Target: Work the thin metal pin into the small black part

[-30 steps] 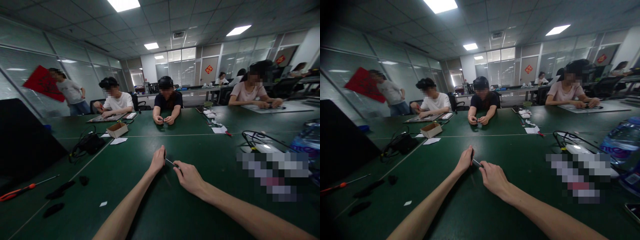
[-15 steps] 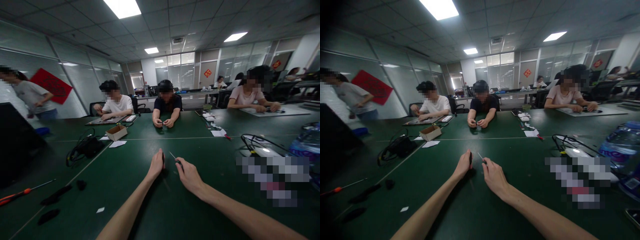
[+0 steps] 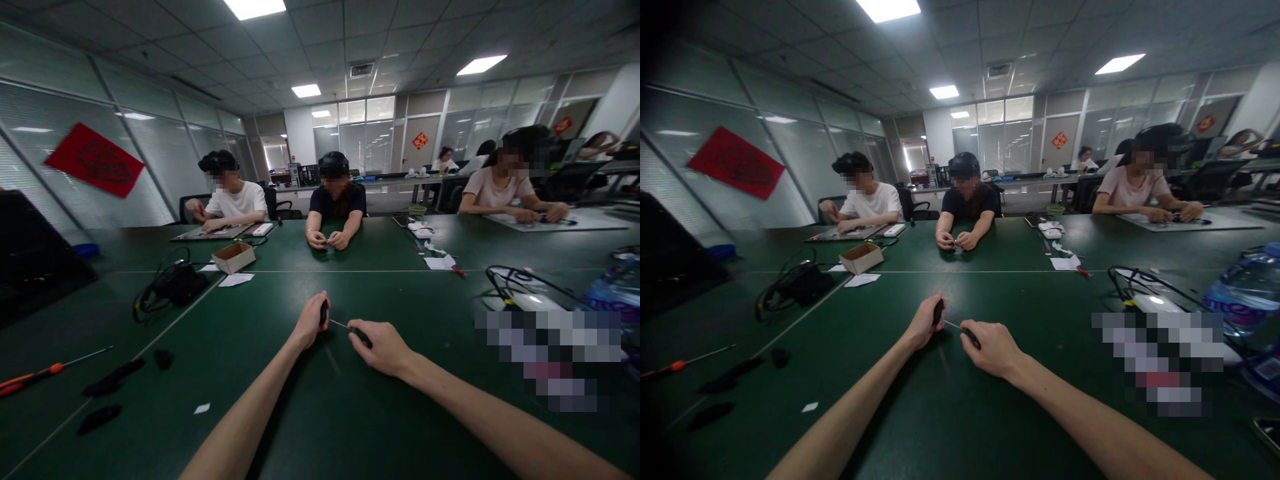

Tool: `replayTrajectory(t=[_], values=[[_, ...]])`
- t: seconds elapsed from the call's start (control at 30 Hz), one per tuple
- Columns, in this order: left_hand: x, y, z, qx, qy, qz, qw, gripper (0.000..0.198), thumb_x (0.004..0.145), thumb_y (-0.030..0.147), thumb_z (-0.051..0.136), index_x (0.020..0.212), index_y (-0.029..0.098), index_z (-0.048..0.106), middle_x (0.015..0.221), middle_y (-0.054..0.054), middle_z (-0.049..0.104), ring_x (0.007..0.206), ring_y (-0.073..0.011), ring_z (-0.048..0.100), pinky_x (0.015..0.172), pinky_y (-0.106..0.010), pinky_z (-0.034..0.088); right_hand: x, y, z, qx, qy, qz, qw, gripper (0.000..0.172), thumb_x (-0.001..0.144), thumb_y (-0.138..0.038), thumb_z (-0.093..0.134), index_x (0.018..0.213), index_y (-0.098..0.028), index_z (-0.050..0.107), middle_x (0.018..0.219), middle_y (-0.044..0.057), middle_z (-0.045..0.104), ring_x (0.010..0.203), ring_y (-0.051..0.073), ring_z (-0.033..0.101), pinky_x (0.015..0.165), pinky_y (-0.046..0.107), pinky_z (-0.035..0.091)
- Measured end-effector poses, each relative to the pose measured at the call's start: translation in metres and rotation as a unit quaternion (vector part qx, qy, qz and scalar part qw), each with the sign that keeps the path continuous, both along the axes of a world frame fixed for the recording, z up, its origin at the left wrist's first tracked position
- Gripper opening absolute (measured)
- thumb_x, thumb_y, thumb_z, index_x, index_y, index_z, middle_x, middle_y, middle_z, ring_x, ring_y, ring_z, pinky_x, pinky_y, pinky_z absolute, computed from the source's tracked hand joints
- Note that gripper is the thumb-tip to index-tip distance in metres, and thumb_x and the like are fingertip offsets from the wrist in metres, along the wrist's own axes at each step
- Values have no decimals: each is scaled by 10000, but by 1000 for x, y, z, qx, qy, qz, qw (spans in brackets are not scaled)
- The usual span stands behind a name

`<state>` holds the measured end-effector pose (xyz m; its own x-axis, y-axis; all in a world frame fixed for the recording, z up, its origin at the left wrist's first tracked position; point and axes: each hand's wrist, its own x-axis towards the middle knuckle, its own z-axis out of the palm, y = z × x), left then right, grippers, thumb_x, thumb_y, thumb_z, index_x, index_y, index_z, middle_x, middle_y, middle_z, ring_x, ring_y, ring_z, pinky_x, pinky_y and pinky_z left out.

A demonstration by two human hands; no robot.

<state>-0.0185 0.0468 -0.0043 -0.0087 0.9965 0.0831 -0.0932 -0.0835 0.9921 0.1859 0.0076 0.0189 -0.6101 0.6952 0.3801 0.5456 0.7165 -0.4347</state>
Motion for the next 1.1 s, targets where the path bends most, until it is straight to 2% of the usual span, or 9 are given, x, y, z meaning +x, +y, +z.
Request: replayTrajectory(t=[0.33, 0.57, 0.83, 1.1], values=[[3, -4, 3, 27, 41, -58, 997, 478, 852, 604, 278, 771, 164, 446, 468, 43, 411, 338, -68, 330, 342, -178, 177, 0, -1, 1, 8, -1, -8, 1000, 303, 917, -328, 393, 1142, -201, 552, 870, 43, 631, 701, 137, 573, 666, 255, 434], [4, -8, 9, 44, 68, -59, 995, 440, 860, 578, 312, 770, 166, 439, 489, 46, 424, 361, -62, 326, 362, -180, 204, 0, 1, -4, 19, 3, -1, 1000, 296, 903, -313, 421, 1141, -208, 563, 866, 37, 639, 708, 132, 580, 697, 257, 432], [5, -6, 6, 24, 73, -39, 996, 436, 862, 558, 282, 742, 168, 437, 448, 41, 414, 342, -71, 309, 359, -192, 207, 0, 1, -3, 16, 6, -1, 1000, 295, 899, -313, 425, 1137, -210, 568, 826, 29, 635, 670, 128, 571, 657, 247, 425], [6, -8, 10, 17, 71, -37, 997, 451, 854, 566, 285, 728, 164, 446, 442, 40, 413, 336, -71, 312, 363, -196, 203, 0, 1, -4, 18, 0, 1, 1000, 297, 903, -323, 417, 1126, -212, 578, 792, 24, 629, 651, 125, 563, 652, 249, 418]])
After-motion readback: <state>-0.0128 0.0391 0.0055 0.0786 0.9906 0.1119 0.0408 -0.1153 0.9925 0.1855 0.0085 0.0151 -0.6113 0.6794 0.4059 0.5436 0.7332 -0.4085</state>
